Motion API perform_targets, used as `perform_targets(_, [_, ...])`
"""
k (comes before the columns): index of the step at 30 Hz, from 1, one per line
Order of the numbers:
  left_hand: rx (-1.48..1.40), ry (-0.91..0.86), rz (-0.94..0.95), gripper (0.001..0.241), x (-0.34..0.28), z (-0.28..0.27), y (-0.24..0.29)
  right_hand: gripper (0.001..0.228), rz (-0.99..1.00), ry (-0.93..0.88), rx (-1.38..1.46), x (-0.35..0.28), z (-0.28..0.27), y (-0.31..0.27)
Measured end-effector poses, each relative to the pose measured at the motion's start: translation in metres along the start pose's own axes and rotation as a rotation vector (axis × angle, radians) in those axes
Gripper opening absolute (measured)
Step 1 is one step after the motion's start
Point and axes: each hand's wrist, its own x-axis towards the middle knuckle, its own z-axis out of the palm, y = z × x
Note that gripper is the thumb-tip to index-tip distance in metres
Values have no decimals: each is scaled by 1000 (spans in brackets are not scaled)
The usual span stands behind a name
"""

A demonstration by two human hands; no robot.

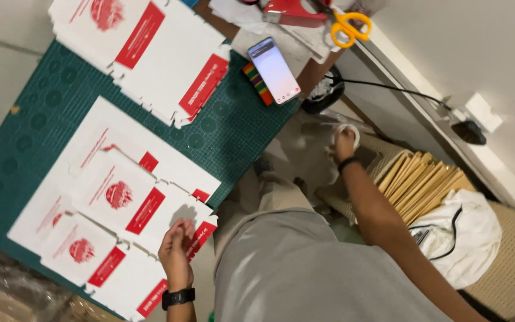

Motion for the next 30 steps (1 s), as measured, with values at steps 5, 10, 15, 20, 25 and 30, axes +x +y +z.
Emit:
perform_targets(5, [-251, 258, -53, 17, 47, -42, -138, 68, -171, -296, -749, -36, -23, 78])
perform_targets(10, [-445, 339, -407, 35, 64, -66, -255, 66, -314, -642, -1386, 135, -82, 227])
perform_targets(15, [-972, 544, -206, 76, 67, -81, -240, 61, -276, -889, -1243, 164, -59, 145])
perform_targets(20, [-1089, 712, -182, 53, 98, -97, -268, 52, -147, -704, -990, 41, 13, 27])
perform_targets(25, [-1296, 686, -124, 45, 68, -105, -216, 45, -218, -711, -985, 2, 58, -7])
perform_targets(30, [-1005, 820, 139, 28, 98, -133, -254, 48, -240, -733, -1080, -21, 74, -20])
